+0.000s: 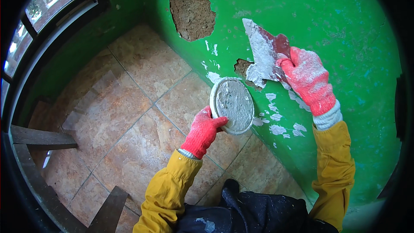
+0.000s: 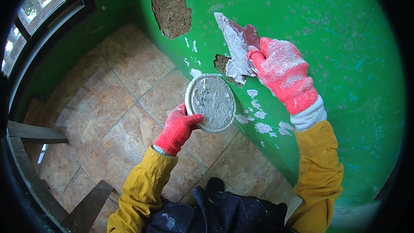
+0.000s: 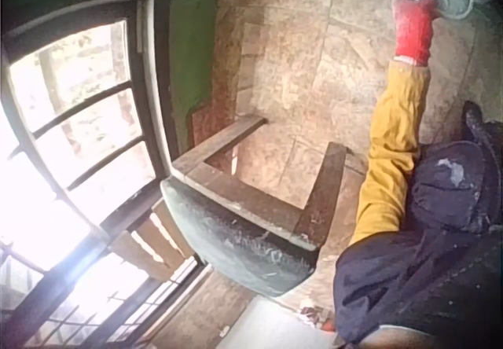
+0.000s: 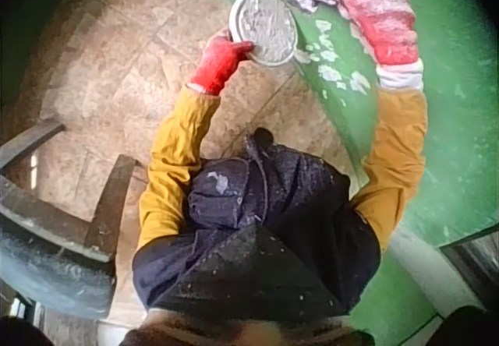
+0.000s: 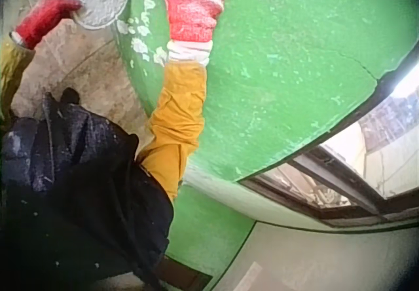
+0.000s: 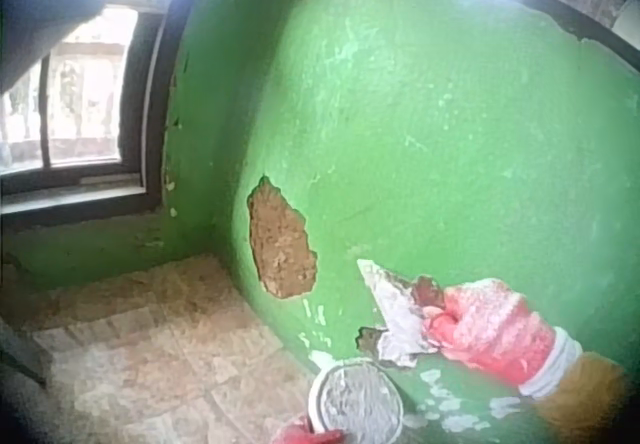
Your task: The person applies plaster to a wall with a putty knife, scoops additional plaster from a bucket onto a tray using a putty knife, and spreads the plaster across damaged sections of the wall.
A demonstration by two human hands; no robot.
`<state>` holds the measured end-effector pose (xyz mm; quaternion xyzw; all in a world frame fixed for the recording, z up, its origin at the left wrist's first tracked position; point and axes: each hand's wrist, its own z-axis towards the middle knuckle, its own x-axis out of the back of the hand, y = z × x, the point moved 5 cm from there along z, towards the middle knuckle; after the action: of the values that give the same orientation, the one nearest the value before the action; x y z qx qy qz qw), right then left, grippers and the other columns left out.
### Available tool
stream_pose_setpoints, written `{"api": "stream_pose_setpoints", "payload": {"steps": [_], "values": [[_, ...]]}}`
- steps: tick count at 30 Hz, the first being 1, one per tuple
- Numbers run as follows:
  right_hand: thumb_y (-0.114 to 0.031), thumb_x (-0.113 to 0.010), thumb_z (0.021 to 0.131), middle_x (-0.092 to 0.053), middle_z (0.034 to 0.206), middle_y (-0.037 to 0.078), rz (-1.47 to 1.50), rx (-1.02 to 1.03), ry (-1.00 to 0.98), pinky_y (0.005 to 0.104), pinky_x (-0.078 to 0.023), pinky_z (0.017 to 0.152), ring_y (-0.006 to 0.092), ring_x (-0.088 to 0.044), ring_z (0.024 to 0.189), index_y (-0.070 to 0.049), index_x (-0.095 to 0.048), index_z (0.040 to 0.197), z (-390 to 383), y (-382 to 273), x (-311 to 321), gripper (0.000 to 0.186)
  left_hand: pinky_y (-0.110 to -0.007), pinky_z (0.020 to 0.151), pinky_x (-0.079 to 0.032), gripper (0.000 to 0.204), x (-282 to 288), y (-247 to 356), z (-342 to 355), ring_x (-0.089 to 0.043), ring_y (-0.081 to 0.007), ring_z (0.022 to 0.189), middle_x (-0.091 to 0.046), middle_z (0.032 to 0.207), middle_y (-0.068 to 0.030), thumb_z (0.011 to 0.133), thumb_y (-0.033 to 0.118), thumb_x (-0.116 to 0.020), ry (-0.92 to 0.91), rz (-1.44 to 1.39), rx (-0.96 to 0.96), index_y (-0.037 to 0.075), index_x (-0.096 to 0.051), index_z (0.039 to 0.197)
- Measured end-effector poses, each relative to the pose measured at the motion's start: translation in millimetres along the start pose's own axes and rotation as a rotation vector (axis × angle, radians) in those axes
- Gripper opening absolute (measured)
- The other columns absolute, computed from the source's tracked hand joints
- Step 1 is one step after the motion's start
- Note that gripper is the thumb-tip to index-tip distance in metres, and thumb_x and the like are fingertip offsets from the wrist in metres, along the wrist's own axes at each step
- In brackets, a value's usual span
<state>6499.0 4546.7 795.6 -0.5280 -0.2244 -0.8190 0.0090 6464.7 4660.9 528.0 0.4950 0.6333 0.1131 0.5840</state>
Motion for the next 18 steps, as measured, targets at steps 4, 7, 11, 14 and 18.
{"api": "stream_pose_setpoints", "payload": {"steps": [4, 7, 11, 14, 18], "values": [[-0.028, -0.054, 0.082, -0.055, 0.068, 0.017, 0.039, 0.056, -0.027, 0.0465, -0.043, 0.061, 0.0369, -0.055, 0.068, -0.004, -0.053, 0.073, -1, -9, -19, 0.026, -0.029, 0.067, -0.052, 0.035, 7, -5, 3, -0.062, -0.0171, 0.076, -0.062, 0.092, -0.0088, 0.074, 0.003, -0.063, 0.022, 0.011, 0.01, -0.001, -0.052, 0.108], [-0.03, -0.053, 0.083, -0.056, 0.069, 0.016, 0.081, 0.028, -0.105, 0.0461, -0.043, 0.062, 0.0365, -0.056, 0.069, -0.006, -0.055, 0.074, 1, -11, -44, 0.026, -0.03, 0.07, -0.053, 0.037, 7, -8, 3, -0.063, -0.0193, 0.08, -0.062, 0.096, -0.0105, 0.075, -0.001, -0.061, 0.031, 0.014, 0.024, -0.002, -0.051, 0.11], [-0.028, -0.056, 0.082, -0.056, 0.072, 0.017, 0.05, -0.016, -0.096, 0.045, -0.042, 0.062, 0.0373, -0.054, 0.071, -0.005, -0.057, 0.077, 8, 5, -53, 0.024, -0.031, 0.071, -0.053, 0.039, 4, -10, 7, -0.063, -0.0197, 0.081, -0.062, 0.097, -0.0105, 0.075, -0.001, -0.061, -0.001, -0.025, 0.016, -0.002, -0.05, 0.112], [-0.028, -0.057, 0.082, -0.057, 0.073, 0.018, 0.141, -0.095, -0.06, 0.0453, -0.043, 0.062, 0.0389, -0.053, 0.069, -0.004, -0.056, 0.078, 18, 13, -50, 0.024, -0.031, 0.071, -0.053, 0.039, 10, -10, 10, -0.063, -0.0196, 0.081, -0.062, 0.097, -0.0104, 0.075, -0.001, -0.061, 0.018, 0.048, 0.023, -0.002, -0.05, 0.112], [-0.031, -0.054, 0.083, -0.057, 0.071, 0.019, 0.129, 0.007, -0.036, 0.0476, -0.042, 0.062, 0.0392, -0.055, 0.071, -0.003, -0.055, 0.077, 14, 15, -50, 0.029, -0.031, 0.071, -0.053, 0.039, 8, -6, 8, -0.063, -0.0196, 0.081, -0.062, 0.097, -0.0103, 0.075, -0.001, -0.061, 0.006, 0.005, 0.017, -0.001, -0.05, 0.112]]}}
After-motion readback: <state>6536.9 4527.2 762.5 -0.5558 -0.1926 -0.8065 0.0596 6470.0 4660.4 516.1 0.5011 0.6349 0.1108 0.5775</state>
